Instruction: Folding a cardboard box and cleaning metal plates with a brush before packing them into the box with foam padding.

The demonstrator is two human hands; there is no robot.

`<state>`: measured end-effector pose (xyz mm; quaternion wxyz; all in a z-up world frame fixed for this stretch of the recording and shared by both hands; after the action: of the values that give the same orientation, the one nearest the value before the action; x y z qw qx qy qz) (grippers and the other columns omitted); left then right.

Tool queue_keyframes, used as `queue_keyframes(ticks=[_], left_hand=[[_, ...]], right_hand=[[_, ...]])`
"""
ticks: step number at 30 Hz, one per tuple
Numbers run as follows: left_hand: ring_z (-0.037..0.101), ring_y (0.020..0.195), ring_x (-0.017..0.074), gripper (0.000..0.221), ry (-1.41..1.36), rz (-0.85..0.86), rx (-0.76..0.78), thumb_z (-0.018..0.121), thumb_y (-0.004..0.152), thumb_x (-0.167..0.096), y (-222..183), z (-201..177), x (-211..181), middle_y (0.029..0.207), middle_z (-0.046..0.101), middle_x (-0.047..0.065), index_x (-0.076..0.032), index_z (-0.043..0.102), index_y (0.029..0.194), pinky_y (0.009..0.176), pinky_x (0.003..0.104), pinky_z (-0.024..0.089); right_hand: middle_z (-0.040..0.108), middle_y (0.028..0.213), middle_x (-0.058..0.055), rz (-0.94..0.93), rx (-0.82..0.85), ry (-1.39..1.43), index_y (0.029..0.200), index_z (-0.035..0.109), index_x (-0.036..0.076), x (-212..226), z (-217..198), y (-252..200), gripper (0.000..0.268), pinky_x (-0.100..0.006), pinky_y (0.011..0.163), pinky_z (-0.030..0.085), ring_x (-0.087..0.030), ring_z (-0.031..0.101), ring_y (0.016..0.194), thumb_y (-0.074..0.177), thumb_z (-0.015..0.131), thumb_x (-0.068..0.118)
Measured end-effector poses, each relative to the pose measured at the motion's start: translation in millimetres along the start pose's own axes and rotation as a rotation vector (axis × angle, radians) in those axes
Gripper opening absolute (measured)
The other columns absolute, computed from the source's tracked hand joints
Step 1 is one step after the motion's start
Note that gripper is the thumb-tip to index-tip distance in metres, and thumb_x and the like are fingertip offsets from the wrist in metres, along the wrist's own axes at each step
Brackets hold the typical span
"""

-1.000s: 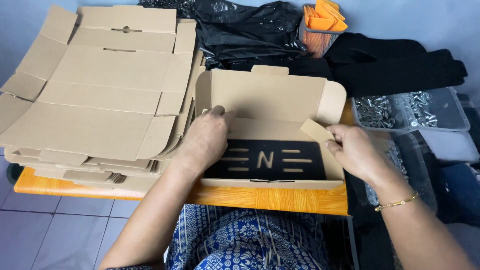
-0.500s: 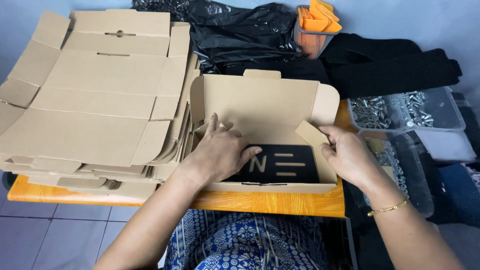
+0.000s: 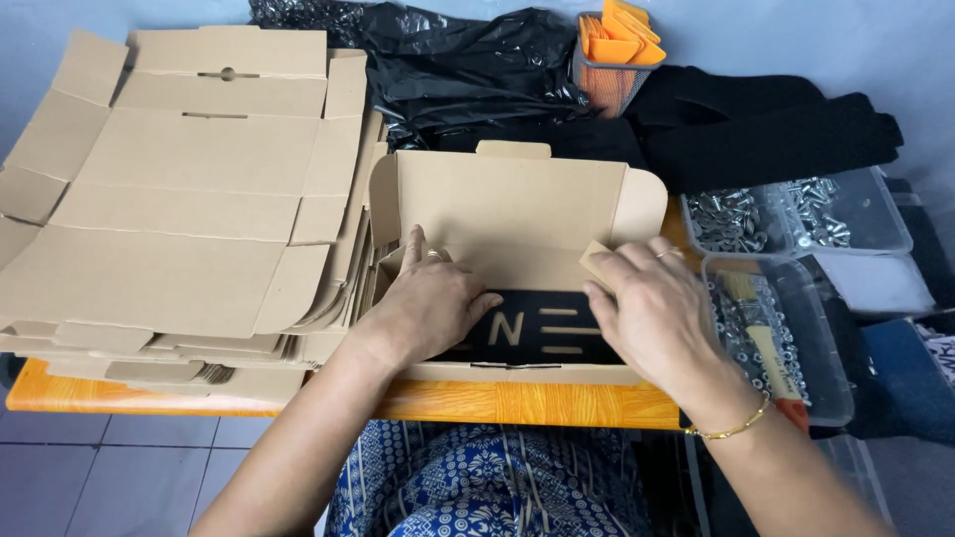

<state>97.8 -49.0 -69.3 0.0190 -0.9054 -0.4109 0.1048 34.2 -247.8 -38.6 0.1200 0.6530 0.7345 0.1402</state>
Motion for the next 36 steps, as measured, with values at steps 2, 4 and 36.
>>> queue_keyframes(ticks=[2,4,36], left_hand=[[0.065,0.114,0.0381,0.041,-0.001,0.005,-0.013,0.05,0.101,-0.045,1,-2,-2,0.1,0.077,0.009,-0.015,0.078,0.103,0.123,0.07,0.009],[0.065,0.113,0.0384,0.041,-0.004,0.006,-0.023,0.05,0.101,-0.044,0,-2,-2,0.099,0.077,0.01,-0.014,0.078,0.103,0.123,0.071,0.009],[0.069,0.117,0.0419,0.037,-0.464,0.177,0.006,0.066,0.094,-0.02,63,-102,-57,0.115,0.073,0.023,0.0,0.07,0.126,0.094,0.054,0.058]], right_hand=[[0.069,0.09,0.0,-0.025,0.092,0.014,0.106,0.076,0.025,10,14,2,0.023,-0.037,0.089,0.054,-0.025,0.064,0.102,0.088,0.069,0.039],[0.073,0.086,-0.001,-0.054,0.188,0.03,0.099,0.078,0.024,17,20,4,0.021,-0.037,0.088,0.054,-0.026,0.066,0.098,0.088,0.067,0.039],[0.064,0.138,-0.016,0.372,0.455,-0.194,0.148,0.062,0.031,-257,67,117,0.071,-0.058,0.101,0.053,-0.045,0.06,0.126,0.079,0.077,0.039]])
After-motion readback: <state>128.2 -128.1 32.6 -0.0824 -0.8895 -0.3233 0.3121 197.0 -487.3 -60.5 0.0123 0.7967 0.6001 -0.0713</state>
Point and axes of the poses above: each hand's wrist, its own y-axis towards the middle knuckle, its own z-axis out of the palm, x = y × z, the point moved 8 cm from there along y, towards the middle knuckle
